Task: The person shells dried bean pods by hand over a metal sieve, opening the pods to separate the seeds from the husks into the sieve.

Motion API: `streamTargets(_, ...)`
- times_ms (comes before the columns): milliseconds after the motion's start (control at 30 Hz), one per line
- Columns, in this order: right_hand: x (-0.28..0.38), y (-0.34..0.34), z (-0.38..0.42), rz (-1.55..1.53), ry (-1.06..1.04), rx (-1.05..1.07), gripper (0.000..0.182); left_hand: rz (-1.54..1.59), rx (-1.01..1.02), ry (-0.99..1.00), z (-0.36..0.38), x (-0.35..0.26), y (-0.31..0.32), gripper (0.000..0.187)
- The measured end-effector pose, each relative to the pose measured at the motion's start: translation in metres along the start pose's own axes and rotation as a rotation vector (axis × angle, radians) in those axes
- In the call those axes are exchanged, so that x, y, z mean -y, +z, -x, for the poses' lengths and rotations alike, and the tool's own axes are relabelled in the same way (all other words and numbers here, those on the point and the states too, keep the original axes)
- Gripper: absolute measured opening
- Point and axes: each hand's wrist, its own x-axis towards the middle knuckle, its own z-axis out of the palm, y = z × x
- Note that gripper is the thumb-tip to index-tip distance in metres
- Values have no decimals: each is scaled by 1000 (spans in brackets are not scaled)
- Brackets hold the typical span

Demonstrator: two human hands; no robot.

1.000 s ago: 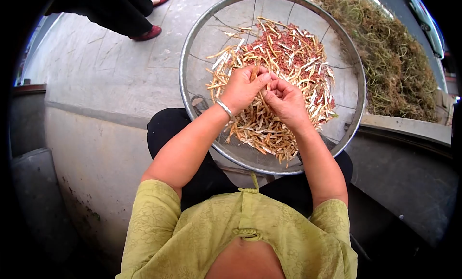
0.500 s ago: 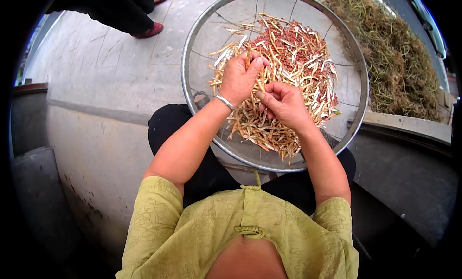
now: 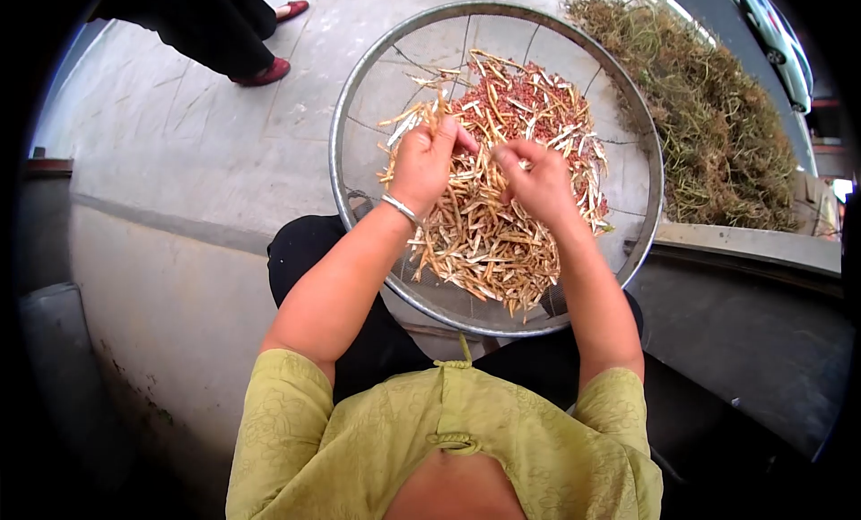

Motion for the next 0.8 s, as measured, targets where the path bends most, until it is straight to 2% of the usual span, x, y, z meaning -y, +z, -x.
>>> streamTargets(67,-18,-8,-41,139,-87,-162,18,74,-15,-25,-1,-7,-4,34)
streamTargets(100,-47,-7,-70,266,-223,-266,17,105,-11,-35,-2,-5,-6,32)
streamTargets(200,-57,4,-102,546,-148,-274,17,279,-38,-122,-1,-5,-7,30)
streamTargets(267,-63,13,-110,541,-132,-283,16,294,-67,-98,-3,-6,-9,28)
streamTargets(333,-55,19,-104,651,-129,-299,14,399,-17,-176,-2,-9,-15,28)
streamTargets(400,-62,19,-107,642,-147,-284,13,365,-36,-194,-2,-11,-14,26)
streamTargets(500,-58,12,-90,275,-244,-338,13,340,-16,-222,-1,-12,-9,19)
streamTargets(533,-49,9,-77,277,-242,-339,13,343,-14,-223,0,-10,-8,19)
streamTargets(600,-29,0,-45,-326,54,-71,12,288,-12,-218,2,-3,-4,16)
streamTargets(633,-20,0,-27,-477,52,-21,13,274,-27,-249,3,-4,-1,13)
streamTargets(800,-25,6,16,-666,83,51,12,146,-23,-279,7,10,13,14)
